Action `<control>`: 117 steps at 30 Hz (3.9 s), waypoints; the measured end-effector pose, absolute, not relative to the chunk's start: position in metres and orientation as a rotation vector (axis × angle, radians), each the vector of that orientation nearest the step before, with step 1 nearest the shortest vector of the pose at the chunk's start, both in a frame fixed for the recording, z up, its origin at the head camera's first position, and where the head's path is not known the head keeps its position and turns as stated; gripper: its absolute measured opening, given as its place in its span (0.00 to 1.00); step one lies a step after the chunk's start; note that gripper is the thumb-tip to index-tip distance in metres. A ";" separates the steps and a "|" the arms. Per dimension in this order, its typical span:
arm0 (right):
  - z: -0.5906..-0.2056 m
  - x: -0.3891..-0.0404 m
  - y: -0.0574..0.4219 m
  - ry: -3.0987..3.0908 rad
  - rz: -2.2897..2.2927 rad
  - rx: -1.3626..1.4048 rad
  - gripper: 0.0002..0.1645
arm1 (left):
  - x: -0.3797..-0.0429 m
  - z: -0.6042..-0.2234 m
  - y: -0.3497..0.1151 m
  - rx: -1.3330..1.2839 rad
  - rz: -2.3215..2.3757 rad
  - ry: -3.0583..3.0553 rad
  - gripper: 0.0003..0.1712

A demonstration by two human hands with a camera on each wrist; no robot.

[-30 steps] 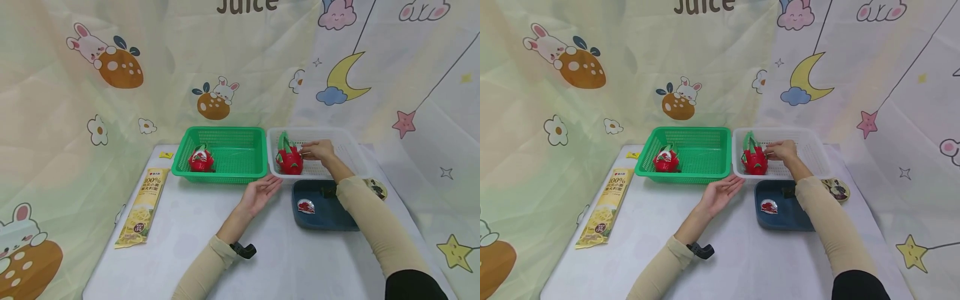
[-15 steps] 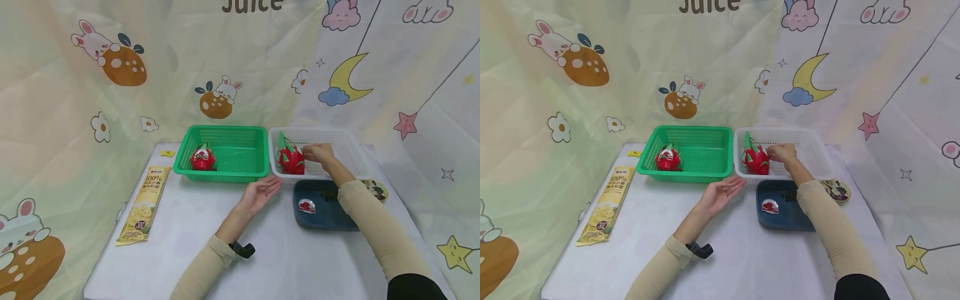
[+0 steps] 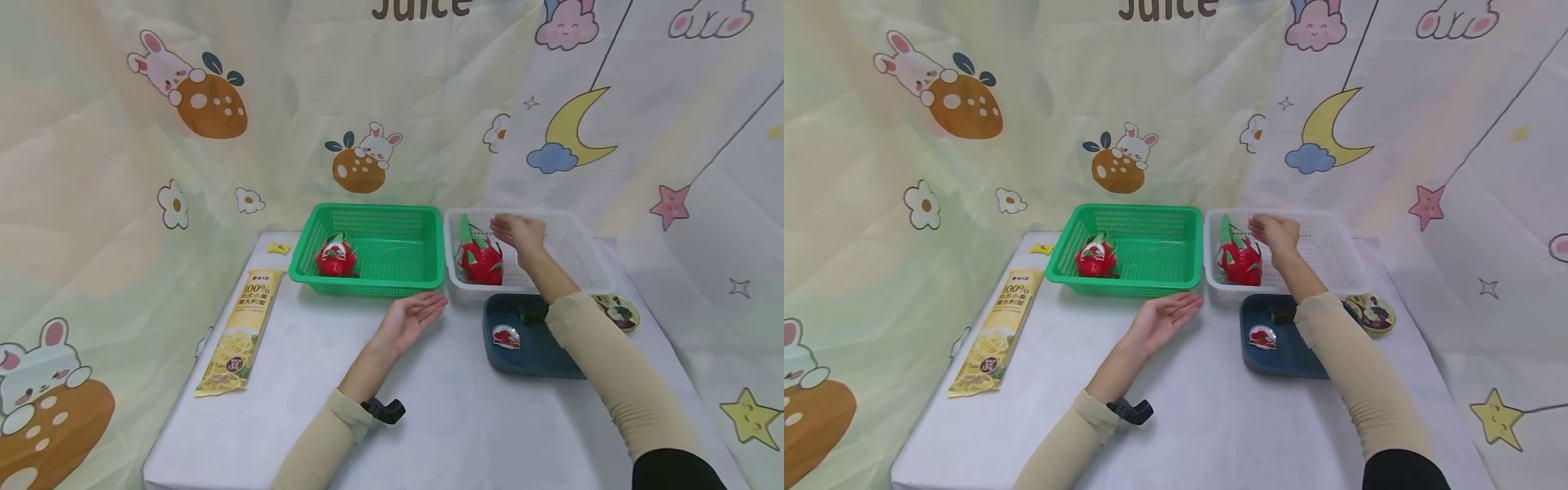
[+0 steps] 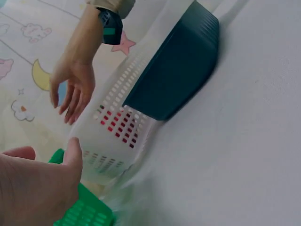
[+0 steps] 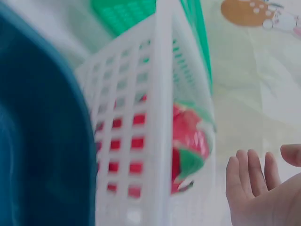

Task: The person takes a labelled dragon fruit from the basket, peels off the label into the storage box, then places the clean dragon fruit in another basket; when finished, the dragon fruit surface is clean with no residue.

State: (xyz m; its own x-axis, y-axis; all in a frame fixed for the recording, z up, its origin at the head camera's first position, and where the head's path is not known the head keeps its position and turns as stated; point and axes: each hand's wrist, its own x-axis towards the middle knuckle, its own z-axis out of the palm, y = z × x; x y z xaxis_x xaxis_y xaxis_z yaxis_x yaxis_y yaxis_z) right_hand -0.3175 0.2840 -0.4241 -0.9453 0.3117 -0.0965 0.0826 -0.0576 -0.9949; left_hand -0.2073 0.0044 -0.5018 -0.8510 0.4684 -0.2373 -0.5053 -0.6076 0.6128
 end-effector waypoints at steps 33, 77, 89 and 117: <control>-0.416 -0.343 0.134 -2.398 2.314 -0.206 0.23 | -0.212 -0.489 -0.089 -0.403 2.663 0.988 0.18; -0.459 -0.343 0.016 -2.665 2.412 -0.201 0.25 | -0.214 -0.479 -0.187 -0.619 2.800 0.951 0.32; -0.460 -0.339 0.007 -2.600 2.341 -0.261 0.21 | -0.221 -0.466 -0.202 -0.615 2.847 0.864 0.38; -0.465 -0.349 0.007 -2.463 2.179 -0.684 0.24 | -0.221 -0.476 -0.203 -0.537 2.878 0.734 0.32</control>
State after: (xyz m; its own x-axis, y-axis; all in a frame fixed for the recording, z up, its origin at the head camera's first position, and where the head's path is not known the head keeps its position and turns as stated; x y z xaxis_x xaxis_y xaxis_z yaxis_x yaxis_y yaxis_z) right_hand -0.3491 0.0067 -0.4654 -0.8945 0.1548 -0.4194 0.4351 0.0863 -0.8962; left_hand -0.2211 -0.2031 -0.4756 -0.9292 0.0311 -0.3682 -0.2037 -0.8745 0.4402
